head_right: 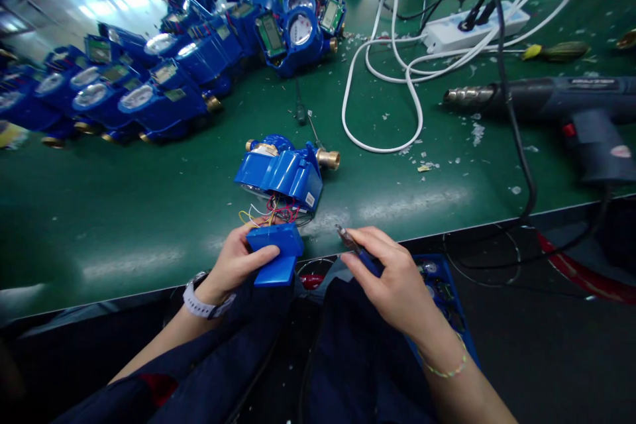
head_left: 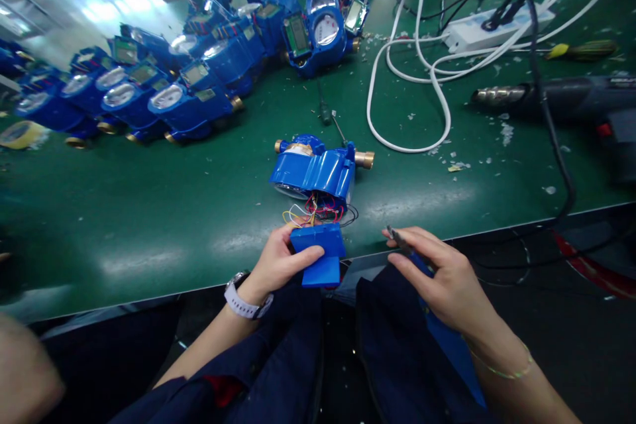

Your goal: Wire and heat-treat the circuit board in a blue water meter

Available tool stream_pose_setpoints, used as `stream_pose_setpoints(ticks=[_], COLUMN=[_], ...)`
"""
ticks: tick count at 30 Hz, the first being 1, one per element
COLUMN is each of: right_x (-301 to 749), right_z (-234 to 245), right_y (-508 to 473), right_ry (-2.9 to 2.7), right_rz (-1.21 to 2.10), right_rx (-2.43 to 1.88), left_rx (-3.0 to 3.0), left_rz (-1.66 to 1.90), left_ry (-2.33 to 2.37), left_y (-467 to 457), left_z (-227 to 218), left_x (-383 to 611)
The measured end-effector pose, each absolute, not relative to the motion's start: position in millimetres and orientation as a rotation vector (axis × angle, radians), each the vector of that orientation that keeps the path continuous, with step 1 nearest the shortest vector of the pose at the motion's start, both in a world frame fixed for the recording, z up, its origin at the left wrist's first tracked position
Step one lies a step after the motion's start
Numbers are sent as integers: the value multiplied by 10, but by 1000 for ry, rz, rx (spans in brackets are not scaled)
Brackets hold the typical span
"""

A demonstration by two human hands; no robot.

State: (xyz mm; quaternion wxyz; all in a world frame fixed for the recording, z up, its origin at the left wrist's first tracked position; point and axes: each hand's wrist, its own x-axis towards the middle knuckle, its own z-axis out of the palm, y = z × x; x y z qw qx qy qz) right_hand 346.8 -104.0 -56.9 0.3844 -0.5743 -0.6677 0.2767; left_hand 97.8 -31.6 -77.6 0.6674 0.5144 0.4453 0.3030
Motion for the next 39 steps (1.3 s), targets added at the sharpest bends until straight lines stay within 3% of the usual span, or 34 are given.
stream_pose_setpoints(ticks=[6, 12, 20, 24, 39], right_x=[3538, 3386, 3072, 2994, 3007], right_z=[-494, -447, -293, -186, 17], right_y=[-1050, -942, -679, -622, -366], right_ry=[-2025, -2124, -2435, -2565, -2887], right_rz=[565, 507, -145, -310, -307], right_rx=[-1502, -1489, -1310, -1304, -1189], left_rx=[1575, 1553, 1628, 1676, 1777], left_rz=[734, 760, 884, 949, 987], left_ry=[1102, 1134, 1123, 1094, 1024], left_y=[-296, -325, -324, -318, -288], left_z=[-726, -813, -859, -888, -954], left_x=[964, 864, 826, 813, 755])
